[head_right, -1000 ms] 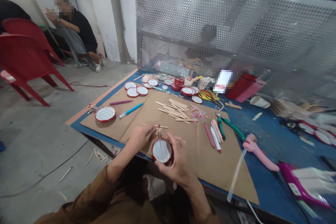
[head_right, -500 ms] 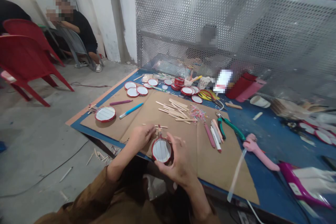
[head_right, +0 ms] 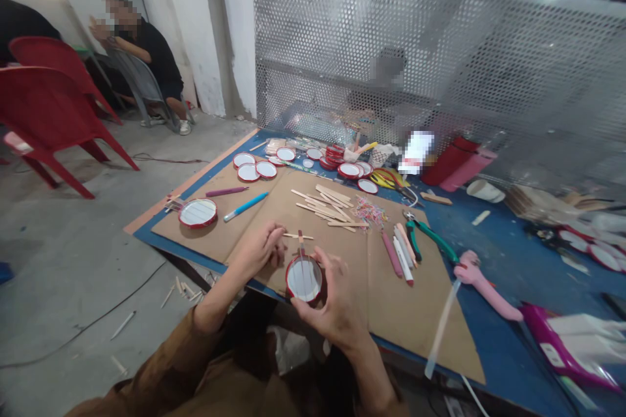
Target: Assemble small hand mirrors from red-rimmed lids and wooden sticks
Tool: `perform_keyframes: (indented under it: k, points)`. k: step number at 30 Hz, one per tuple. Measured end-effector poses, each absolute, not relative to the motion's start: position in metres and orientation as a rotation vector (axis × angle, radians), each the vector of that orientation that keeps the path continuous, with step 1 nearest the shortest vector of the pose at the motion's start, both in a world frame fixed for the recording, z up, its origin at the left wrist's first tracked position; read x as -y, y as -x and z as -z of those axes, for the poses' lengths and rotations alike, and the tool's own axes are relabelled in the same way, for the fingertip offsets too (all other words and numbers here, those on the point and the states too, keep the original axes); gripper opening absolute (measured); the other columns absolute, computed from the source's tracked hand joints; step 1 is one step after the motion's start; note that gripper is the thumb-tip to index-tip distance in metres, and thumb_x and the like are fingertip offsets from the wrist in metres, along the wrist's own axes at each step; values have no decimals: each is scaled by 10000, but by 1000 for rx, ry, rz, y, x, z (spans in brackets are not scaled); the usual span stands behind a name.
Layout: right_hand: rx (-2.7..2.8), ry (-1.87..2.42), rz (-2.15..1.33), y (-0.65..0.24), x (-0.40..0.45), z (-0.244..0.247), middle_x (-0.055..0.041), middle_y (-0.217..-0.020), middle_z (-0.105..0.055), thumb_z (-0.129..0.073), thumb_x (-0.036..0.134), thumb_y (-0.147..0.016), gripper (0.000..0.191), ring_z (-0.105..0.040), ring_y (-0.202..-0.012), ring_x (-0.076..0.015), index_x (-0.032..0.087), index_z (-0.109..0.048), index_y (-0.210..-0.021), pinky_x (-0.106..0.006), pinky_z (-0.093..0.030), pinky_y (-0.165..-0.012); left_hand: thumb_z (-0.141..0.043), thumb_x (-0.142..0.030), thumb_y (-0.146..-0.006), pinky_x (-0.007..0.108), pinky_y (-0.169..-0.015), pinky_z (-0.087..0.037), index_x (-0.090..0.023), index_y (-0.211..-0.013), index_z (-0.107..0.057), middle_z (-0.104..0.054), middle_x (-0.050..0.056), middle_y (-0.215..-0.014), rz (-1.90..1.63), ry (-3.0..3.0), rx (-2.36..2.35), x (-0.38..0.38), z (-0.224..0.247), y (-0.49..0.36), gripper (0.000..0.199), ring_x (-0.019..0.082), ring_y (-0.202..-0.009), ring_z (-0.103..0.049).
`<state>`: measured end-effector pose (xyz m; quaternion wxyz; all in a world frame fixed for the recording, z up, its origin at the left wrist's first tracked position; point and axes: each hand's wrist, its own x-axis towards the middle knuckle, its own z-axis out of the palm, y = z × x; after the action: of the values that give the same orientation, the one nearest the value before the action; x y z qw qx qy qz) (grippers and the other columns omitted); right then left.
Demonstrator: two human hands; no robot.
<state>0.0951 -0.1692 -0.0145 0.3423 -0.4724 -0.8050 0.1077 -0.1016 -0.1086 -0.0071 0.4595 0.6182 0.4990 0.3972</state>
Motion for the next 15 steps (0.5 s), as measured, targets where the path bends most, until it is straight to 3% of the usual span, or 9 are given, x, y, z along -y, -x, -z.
perform_keyframes:
  k: [4, 9, 12, 15]
  points:
    - [2076, 1241, -268, -96, 168, 18, -129, -1186, -559, -696, 295, -730, 760, -564, -1093, -302, 204, -325, -1387, -487, -471, -933, -330, -449, -923, 176, -369, -299, -220, -770, -411, -515, -81, -471, -1091, -1386, -1189, 113, 7, 104, 287, 80, -311, -440]
    - [2025, 1321, -297, -102, 164, 19, -130, -1219, -571, -681, 355, -766, 737, -570, -1118, -290, 202, -329, -1395, -474, -471, -954, -248, -469, -947, 190, -387, -285, -224, -745, -408, -379, -108, -375, -1159, -1412, -1220, 116, 8, 109, 355, 83, -296, -340]
    - [2013, 1366, -269, -105, 158, -1, -122, -1218, -585, -679, 390, -769, 736, -573, -1115, -289, 209, -344, -1398, -475, -472, -945, -252, -481, -947, 202, -443, -334, -222, -685, -412, -365, -89, -396, -1165, -1483, -1232, 114, 11, 109, 402, 97, -375, -403]
    - [1995, 1336, -304, -98, 144, -35, -126, -1207, -603, -682, 409, -761, 722, -589, -1091, -289, 212, -379, -1386, -448, -496, -890, -370, -436, -915, 218, -542, -400, -204, -638, -471, -475, -44, -493, -1146, -1569, -1211, 110, 15, 107, 375, 116, -522, -503]
